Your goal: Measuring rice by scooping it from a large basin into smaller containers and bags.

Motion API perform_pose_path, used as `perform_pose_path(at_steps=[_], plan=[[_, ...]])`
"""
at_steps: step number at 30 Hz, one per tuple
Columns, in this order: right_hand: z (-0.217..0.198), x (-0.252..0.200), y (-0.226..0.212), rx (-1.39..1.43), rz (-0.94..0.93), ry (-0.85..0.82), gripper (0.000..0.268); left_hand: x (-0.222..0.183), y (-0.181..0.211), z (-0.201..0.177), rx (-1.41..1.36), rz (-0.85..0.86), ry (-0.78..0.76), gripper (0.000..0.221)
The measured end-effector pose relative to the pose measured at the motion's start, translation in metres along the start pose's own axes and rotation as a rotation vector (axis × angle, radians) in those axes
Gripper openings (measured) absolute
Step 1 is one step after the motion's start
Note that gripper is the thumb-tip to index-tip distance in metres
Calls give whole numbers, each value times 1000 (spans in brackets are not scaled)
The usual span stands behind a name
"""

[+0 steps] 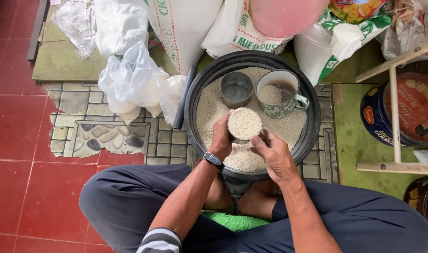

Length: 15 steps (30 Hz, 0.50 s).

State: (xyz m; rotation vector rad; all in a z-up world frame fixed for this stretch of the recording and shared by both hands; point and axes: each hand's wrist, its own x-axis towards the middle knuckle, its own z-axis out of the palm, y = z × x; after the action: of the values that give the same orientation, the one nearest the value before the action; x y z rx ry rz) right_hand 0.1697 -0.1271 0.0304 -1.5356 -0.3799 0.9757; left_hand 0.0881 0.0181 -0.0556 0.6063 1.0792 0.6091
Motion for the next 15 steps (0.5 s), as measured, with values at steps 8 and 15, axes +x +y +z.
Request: perform_pose_path(at_steps=[8,15], plan=[[11,4,-1,384,24,82,30,-3,-1,15,-97,25,20,33],[-1,8,-30,382,-57,110,28,-39,23,34,-54,111,-125,54]])
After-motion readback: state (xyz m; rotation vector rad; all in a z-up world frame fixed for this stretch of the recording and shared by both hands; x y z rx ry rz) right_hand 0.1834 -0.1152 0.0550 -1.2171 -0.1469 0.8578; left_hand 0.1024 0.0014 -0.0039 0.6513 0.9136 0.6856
